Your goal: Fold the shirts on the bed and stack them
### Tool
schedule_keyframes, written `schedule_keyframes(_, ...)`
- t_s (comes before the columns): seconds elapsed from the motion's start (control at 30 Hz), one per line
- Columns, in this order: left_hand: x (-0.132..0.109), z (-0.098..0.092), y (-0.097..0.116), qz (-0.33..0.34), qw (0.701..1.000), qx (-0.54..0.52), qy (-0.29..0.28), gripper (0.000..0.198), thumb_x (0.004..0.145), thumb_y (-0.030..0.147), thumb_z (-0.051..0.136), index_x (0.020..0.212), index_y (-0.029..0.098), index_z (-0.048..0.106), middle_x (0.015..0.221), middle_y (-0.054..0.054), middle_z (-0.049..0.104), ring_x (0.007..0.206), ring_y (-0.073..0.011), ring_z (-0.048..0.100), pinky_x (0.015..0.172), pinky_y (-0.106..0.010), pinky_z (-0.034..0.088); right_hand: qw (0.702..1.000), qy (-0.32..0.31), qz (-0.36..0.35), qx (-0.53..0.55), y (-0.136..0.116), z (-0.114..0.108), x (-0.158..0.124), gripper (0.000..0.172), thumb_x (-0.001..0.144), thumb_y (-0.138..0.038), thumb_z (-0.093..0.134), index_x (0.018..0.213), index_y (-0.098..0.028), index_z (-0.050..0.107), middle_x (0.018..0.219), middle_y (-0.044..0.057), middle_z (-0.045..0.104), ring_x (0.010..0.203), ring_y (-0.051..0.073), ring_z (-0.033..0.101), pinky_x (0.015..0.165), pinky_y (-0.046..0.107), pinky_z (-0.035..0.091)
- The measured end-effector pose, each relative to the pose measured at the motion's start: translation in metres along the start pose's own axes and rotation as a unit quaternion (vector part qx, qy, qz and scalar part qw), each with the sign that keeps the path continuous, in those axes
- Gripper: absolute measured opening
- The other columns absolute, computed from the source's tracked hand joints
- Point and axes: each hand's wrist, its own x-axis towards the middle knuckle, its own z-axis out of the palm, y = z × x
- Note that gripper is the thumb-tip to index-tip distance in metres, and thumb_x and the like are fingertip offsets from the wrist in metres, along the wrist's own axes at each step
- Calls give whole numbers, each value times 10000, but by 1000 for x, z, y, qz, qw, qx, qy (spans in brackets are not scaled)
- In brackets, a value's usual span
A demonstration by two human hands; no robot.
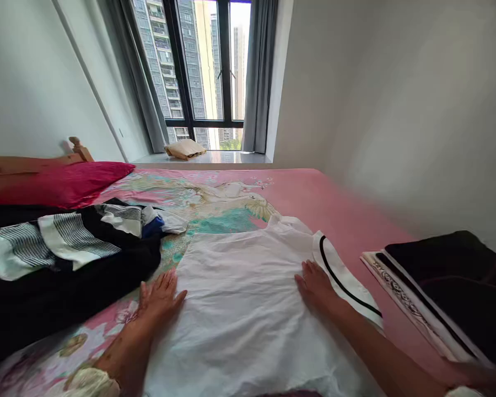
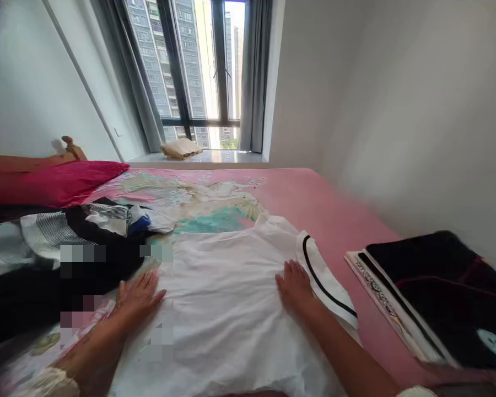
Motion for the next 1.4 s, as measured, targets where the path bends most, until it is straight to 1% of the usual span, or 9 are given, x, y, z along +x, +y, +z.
schedule_keyframes(0.1,1,-2,55,120,992,-34,-4,515,886,365,321,1366,197,396,1488,-64,293,1384,-237,211,1118,-511,105,980,41,-187,49,-60,-4,-7,536,927,-338,286,1407,-103,324,1479,86,284,1379,213,201,1128,366,167)
schedule_keyframes(0.2,5,4,77,199,976,-67,-53,537,890,440,296,1394,262,343,1499,-20,266,1393,-207,185,1133,-477,65,950,20,-304,73,-82,7,-3,534,920,-396,307,1406,-179,337,1480,38,289,1381,184,194,1134,365,138)
schedule_keyframes(0.37,18,8,41,33,993,-44,-101,606,883,455,255,1423,181,266,1519,-73,191,1401,-229,146,1107,-554,11,988,-3,-151,32,-35,33,33,590,925,-436,238,1415,-115,307,1490,81,254,1383,210,185,1127,412,119)
schedule_keyframes(0.5,37,-8,38,47,995,-17,-87,506,867,378,325,1300,157,467,1415,-148,416,1328,-268,334,1078,-591,-58,995,-15,-96,12,-33,22,43,583,916,-405,250,1402,-92,332,1480,100,277,1375,235,208,1114,433,148)
schedule_keyframes(0.73,77,12,84,194,972,-75,-109,558,889,462,260,1411,266,293,1522,-9,205,1402,-180,144,1124,-477,69,920,-69,-375,87,-104,10,41,553,928,-453,220,1427,-225,287,1502,10,233,1388,156,165,1136,353,96)
schedule_keyframes(0.93,115,37,45,47,995,-52,-65,618,879,471,269,1428,189,251,1523,-71,172,1403,-219,138,1094,-559,-46,993,-55,-104,25,-52,25,123,639,917,-469,210,1455,-127,178,1529,53,114,1403,190,69,1133,386,66)
schedule_keyframes(1.03,124,34,56,2,1000,-21,-15,575,872,384,308,1392,141,335,1499,-112,250,1391,-244,183,1084,-580,-66,997,-61,-37,10,-60,24,132,644,913,-451,213,1455,-105,173,1526,78,120,1399,229,91,1123,428,80)
schedule_keyframes(1.2,138,43,86,177,982,-60,-22,599,864,504,306,1412,263,295,1523,-14,197,1403,-204,138,1120,-504,-33,960,-38,-276,38,-107,35,118,633,899,-539,240,1454,-239,191,1530,7,116,1405,190,43,1125,409,22)
schedule_keyframes(1.4,185,57,41,-23,994,-107,-8,574,871,432,282,1398,211,328,1504,-48,269,1382,-212,208,1117,-504,19,987,36,-155,38,-84,47,162,581,926,-446,255,1424,-148,273,1504,66,229,1379,199,167,1112,399,109)
